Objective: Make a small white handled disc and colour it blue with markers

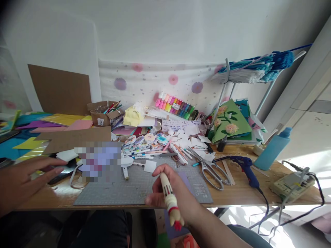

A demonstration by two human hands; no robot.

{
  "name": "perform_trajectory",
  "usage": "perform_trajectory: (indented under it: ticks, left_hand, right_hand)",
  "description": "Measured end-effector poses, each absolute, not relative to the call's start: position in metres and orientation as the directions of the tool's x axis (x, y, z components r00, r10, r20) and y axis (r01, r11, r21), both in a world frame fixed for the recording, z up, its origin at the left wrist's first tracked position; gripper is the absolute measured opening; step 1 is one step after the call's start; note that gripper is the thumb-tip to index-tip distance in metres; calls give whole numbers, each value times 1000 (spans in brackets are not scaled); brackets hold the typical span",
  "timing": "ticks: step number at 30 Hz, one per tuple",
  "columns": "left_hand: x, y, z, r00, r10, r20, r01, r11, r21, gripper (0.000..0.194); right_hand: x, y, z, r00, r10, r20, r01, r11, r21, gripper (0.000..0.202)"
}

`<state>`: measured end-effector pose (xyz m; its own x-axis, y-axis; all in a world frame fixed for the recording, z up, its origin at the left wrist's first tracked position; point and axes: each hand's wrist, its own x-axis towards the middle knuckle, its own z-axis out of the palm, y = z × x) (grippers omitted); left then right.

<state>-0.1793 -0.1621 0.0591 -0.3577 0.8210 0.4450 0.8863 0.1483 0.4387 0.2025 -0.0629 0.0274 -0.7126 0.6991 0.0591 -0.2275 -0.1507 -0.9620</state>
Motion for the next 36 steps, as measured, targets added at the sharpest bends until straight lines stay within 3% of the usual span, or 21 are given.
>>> perform_trajectory:
  ticks: [2, 4, 7, 10, 14, 20, 24, 32, 36]
  left_hand:
    - [-157, -152, 63, -219, 817, 533, 949, 52, 310, 21]
    - [-119, -139, 62, 14, 845, 535, 943, -189, 275, 16]
    - [-60, -120, 51, 419, 805, 420, 799, -547, 249, 18]
    - [-22, -101, 39, 568, 770, 290, 701, -637, 320, 25]
    - [0, -76, 33, 452, 853, 260, 575, -501, 646, 20]
    - [26, -50, 38, 361, 908, 213, 384, -353, 853, 15]
    - [31, -39, 42, 352, 909, 222, 291, -332, 897, 22]
    - [24, -18, 44, 267, 907, 327, 264, -395, 880, 6]
    - [21, -8, 42, 356, 845, 400, 260, -500, 826, 14]
  right_hand:
    - [207, -62, 27, -786, 613, 82, -190, -113, -975, 51]
    - [212, -58, 25, -773, 616, 150, -254, -85, -963, 45]
    - [218, -48, 21, -674, 718, 171, -349, -106, -931, 34]
    - [221, -40, 18, -612, 783, 112, -350, -141, -926, 27]
    - [221, -36, 18, -603, 791, 105, -375, -165, -912, 34]
    - [216, -33, 21, -677, 725, 126, -436, -258, -862, 37]
    - [215, -30, 21, -676, 726, 126, -448, -269, -853, 34]
    - [217, -23, 18, -642, 742, 191, -510, -228, -830, 33]
    - [218, -22, 21, -670, 723, 170, -523, -296, -800, 30]
